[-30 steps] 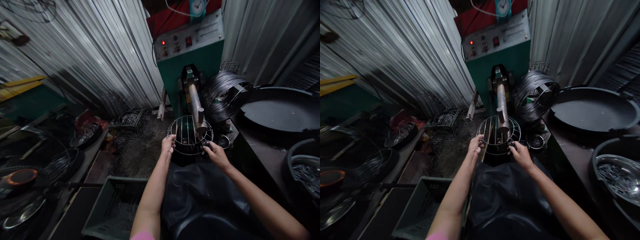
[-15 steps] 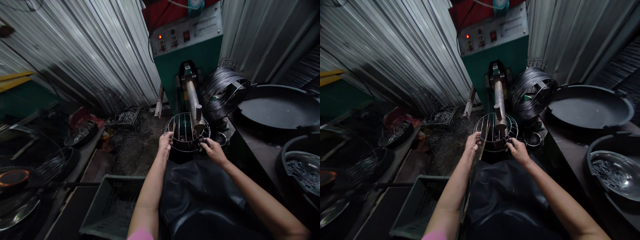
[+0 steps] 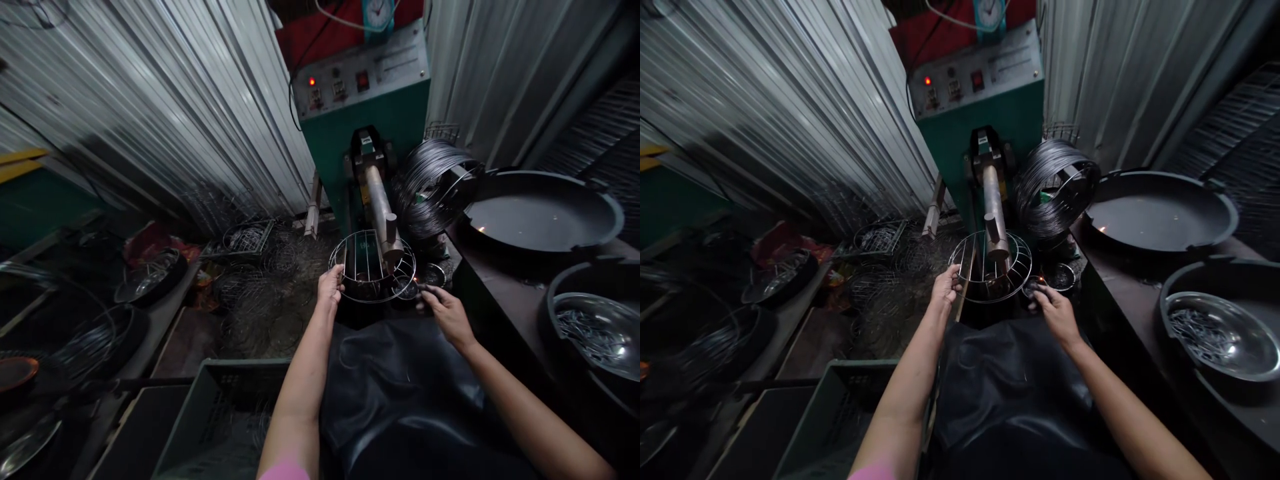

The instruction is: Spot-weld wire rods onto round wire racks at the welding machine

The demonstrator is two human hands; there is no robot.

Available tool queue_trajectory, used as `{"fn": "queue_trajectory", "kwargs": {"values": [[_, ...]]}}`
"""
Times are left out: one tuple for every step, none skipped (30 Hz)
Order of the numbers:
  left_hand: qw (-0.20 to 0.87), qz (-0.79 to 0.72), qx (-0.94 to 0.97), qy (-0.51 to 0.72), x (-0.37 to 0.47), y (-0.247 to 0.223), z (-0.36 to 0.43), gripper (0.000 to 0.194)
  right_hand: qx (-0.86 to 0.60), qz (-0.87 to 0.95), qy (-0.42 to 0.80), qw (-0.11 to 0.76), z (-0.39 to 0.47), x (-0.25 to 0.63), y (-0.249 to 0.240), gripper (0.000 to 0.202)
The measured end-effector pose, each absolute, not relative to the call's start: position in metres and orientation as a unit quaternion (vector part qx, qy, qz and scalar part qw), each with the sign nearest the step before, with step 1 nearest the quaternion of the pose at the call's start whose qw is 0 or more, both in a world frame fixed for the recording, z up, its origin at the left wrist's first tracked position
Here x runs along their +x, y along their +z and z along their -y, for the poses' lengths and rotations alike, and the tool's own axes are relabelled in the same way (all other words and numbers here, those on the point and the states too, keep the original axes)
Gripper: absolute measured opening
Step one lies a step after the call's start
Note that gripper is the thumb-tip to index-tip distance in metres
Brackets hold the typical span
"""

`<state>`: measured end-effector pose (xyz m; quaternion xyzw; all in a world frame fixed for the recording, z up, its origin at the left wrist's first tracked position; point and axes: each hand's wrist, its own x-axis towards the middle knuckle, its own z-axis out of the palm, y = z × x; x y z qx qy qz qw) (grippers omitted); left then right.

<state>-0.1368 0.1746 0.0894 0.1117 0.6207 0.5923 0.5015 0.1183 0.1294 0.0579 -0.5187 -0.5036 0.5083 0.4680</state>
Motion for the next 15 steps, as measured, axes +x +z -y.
{"fn": "queue_trajectory", "kwargs": {"values": [[0.496,-0.616,0.116,0.601,-0.136,0.089,-0.174,0.035,-0.542,0.509,0.500,0.445,-0.125,0.131,0.045,0.033],[0.491,-0.611,0.119,0.610,-0.136,0.088,-0.173,0.036,-0.567,0.519,0.493,0.406,-0.121,0.143,0.031,0.030],[0.487,-0.607,0.118,0.617,-0.135,0.087,-0.172,0.037,-0.593,0.533,0.482,0.363,-0.118,0.154,0.017,0.026],[0.485,-0.605,0.116,0.621,-0.135,0.086,-0.171,0.038,-0.618,0.541,0.459,0.338,-0.115,0.164,0.006,0.022],[0.482,-0.604,0.112,0.624,-0.134,0.086,-0.169,0.038,-0.638,0.545,0.434,0.327,-0.113,0.171,-0.003,0.020],[0.480,-0.603,0.109,0.628,-0.134,0.085,-0.168,0.038,-0.656,0.545,0.408,0.325,-0.112,0.176,-0.008,0.019],[0.478,-0.601,0.108,0.632,-0.133,0.084,-0.167,0.038,-0.667,0.542,0.388,0.332,-0.111,0.177,-0.010,0.020],[0.478,-0.598,0.107,0.635,-0.133,0.084,-0.166,0.038,-0.670,0.539,0.381,0.340,-0.111,0.175,-0.008,0.021],[0.477,-0.595,0.107,0.637,-0.132,0.084,-0.165,0.037,-0.663,0.538,0.387,0.347,-0.111,0.171,-0.002,0.021],[0.477,-0.594,0.108,0.639,-0.132,0.085,-0.164,0.037,-0.648,0.537,0.407,0.355,-0.112,0.164,0.007,0.020],[0.475,-0.594,0.109,0.640,-0.131,0.085,-0.163,0.037,-0.624,0.537,0.436,0.364,-0.113,0.157,0.018,0.019],[0.472,-0.594,0.111,0.641,-0.130,0.086,-0.163,0.037,-0.594,0.535,0.468,0.376,-0.115,0.149,0.030,0.018],[0.468,-0.596,0.113,0.643,-0.129,0.087,-0.162,0.037,-0.562,0.533,0.499,0.390,-0.116,0.140,0.042,0.019],[0.462,-0.597,0.116,0.645,-0.128,0.088,-0.162,0.037,-0.533,0.529,0.524,0.402,-0.118,0.133,0.054,0.021],[0.457,-0.597,0.120,0.648,-0.127,0.089,-0.162,0.037,-0.507,0.526,0.543,0.414,-0.120,0.125,0.065,0.024]]}}
